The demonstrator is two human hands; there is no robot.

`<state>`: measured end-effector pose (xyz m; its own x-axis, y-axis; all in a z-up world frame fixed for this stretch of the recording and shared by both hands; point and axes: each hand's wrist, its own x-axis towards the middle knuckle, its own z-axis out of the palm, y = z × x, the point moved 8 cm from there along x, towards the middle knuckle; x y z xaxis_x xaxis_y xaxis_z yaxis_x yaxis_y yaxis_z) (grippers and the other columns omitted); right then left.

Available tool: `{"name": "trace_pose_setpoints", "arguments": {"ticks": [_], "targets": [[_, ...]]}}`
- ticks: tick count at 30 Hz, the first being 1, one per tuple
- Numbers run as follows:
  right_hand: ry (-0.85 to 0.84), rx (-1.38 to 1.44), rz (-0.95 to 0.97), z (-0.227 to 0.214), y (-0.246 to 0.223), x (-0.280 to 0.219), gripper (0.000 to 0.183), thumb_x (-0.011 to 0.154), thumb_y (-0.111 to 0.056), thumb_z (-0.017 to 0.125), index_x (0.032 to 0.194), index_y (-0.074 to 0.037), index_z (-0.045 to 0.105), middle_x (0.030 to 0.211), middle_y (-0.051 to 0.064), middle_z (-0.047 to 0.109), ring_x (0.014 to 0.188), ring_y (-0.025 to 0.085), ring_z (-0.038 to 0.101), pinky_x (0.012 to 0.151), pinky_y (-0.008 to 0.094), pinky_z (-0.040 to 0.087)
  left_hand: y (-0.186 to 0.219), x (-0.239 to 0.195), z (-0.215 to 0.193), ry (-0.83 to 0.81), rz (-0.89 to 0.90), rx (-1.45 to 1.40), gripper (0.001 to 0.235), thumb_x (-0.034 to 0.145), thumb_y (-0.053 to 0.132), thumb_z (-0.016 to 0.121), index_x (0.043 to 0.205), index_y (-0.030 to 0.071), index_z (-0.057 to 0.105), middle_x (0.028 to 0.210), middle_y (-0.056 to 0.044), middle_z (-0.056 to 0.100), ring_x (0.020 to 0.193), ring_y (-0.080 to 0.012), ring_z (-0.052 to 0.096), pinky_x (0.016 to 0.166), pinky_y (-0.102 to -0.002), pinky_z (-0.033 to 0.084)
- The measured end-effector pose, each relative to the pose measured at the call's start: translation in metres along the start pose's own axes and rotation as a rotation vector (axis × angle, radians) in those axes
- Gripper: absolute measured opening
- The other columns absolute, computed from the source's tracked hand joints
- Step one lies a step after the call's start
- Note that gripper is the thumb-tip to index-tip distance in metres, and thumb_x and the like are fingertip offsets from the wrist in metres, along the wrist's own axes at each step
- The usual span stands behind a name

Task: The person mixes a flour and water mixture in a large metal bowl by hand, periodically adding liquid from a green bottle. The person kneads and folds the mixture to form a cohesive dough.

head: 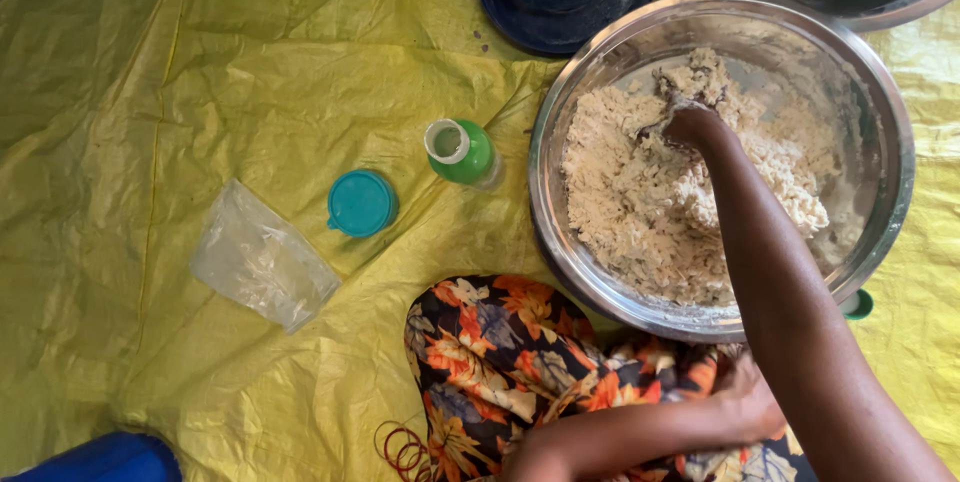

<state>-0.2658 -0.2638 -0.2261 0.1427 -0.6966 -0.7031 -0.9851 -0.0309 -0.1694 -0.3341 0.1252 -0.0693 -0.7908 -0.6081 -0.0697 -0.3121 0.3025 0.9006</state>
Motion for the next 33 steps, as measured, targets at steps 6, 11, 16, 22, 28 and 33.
{"name": "trace_pose_setpoints", "arguments": {"ticks": [6,11,16,22,28,33], "targets": [[0.02,0.438,0.081,-0.019,0.019,-0.015,0.033,0.096,-0.02,0.065,0.122,-0.002,0.074,0.119,0.022,0.072,0.102,0.033,0.067,0.099,0.051,0.05,-0.013,-0.093,-0.223,0.675,-0.006,0.132,0.038,0.094,0.032,0.064,0.114,0.001,0.065,0.105,-0.019,0.066,0.099,-0.0328,0.066,0.084,-0.042,0.056],[0.453,0.835,0.149,-0.061,0.028,-0.016,0.056,0.084,-0.034,0.061,0.133,-0.008,0.053,0.124,0.022,0.061,0.09,0.028,0.065,0.071,0.043,0.056,-0.05,-0.187,-0.373,1.369,-0.49,0.596,0.045,0.097,0.038,0.059,0.11,-0.005,0.06,0.095,-0.024,0.061,0.09,-0.0352,0.063,0.075,-0.04,0.057],[0.546,0.063,0.219,-0.044,-0.068,-0.009,0.089,0.094,-0.074,0.048,0.139,0.003,0.042,0.104,0.023,0.066,0.072,0.023,0.058,0.057,0.033,0.053,-0.13,-0.173,-0.372,1.163,-0.689,-0.179,0.049,0.114,0.038,0.039,0.09,-0.001,0.057,0.071,-0.013,0.051,0.065,-0.0286,0.053,0.065,-0.043,0.045],[0.523,-0.158,0.031,-0.019,-0.168,-0.07,0.065,0.108,-0.064,0.039,0.1,-0.009,0.073,0.073,0.004,0.065,0.057,0.013,0.048,0.078,0.036,0.048,-0.157,-0.166,-0.378,1.173,-0.607,-0.214,0.043,0.11,0.034,0.042,0.085,0.002,0.057,0.065,-0.01,0.051,0.057,-0.0239,0.048,0.059,-0.04,0.04],[0.323,-0.093,-0.209,0.017,-0.202,-0.173,0.049,0.09,-0.056,0.07,0.116,-0.015,0.073,0.107,0.012,0.068,0.077,0.019,0.063,0.071,0.039,0.06,-0.141,-0.167,-0.392,1.294,-0.514,-0.02,0.034,0.11,0.031,0.051,0.106,0.0,0.065,0.08,-0.016,0.066,0.071,-0.0333,0.063,0.064,-0.043,0.048],[0.269,-0.374,-0.402,0.071,-0.167,-0.243,0.062,0.082,-0.03,0.067,0.144,-0.026,0.059,0.135,0.014,0.063,0.112,0.027,0.064,0.087,0.041,0.056,-0.134,-0.163,-0.392,1.213,-0.673,0.063,0.05,0.099,0.03,0.064,0.141,0.006,0.057,0.107,-0.022,0.074,0.095,-0.0372,0.073,0.08,-0.044,0.055]]}}
